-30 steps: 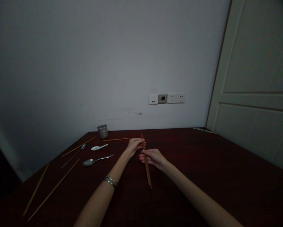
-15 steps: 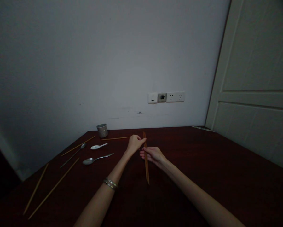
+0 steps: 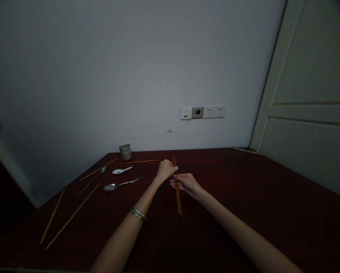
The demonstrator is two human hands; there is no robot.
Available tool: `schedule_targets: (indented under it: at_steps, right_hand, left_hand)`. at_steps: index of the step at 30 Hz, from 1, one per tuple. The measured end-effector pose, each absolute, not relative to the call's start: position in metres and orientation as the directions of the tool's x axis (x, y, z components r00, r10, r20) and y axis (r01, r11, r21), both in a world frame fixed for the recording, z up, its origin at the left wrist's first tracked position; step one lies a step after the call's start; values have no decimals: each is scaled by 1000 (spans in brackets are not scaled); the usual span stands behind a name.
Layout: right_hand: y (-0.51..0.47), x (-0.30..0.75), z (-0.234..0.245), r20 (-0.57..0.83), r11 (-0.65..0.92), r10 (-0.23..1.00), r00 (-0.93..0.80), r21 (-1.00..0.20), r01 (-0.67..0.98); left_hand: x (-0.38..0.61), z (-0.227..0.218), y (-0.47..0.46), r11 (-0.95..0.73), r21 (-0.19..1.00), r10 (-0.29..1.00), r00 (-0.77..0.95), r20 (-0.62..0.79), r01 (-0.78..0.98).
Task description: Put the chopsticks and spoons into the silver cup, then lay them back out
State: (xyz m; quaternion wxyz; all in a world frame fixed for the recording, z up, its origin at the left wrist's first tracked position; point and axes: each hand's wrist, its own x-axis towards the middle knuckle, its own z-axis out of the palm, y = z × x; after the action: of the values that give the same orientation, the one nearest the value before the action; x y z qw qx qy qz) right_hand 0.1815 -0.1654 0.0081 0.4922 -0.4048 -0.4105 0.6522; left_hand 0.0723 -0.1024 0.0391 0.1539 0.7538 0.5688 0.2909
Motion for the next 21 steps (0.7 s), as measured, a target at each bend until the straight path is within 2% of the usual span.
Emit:
schedule_targets:
  at_steps: [10, 21]
  right_hand:
    - [-159, 187, 0, -147, -197, 964, -224, -954, -225]
    - [-154, 210, 1, -172, -186, 981, -90, -966, -182]
  left_hand:
    - [63, 33, -94, -184, 606, 982, 168, 84, 774]
    - [39, 11, -78, -3, 468, 994, 54, -95, 883]
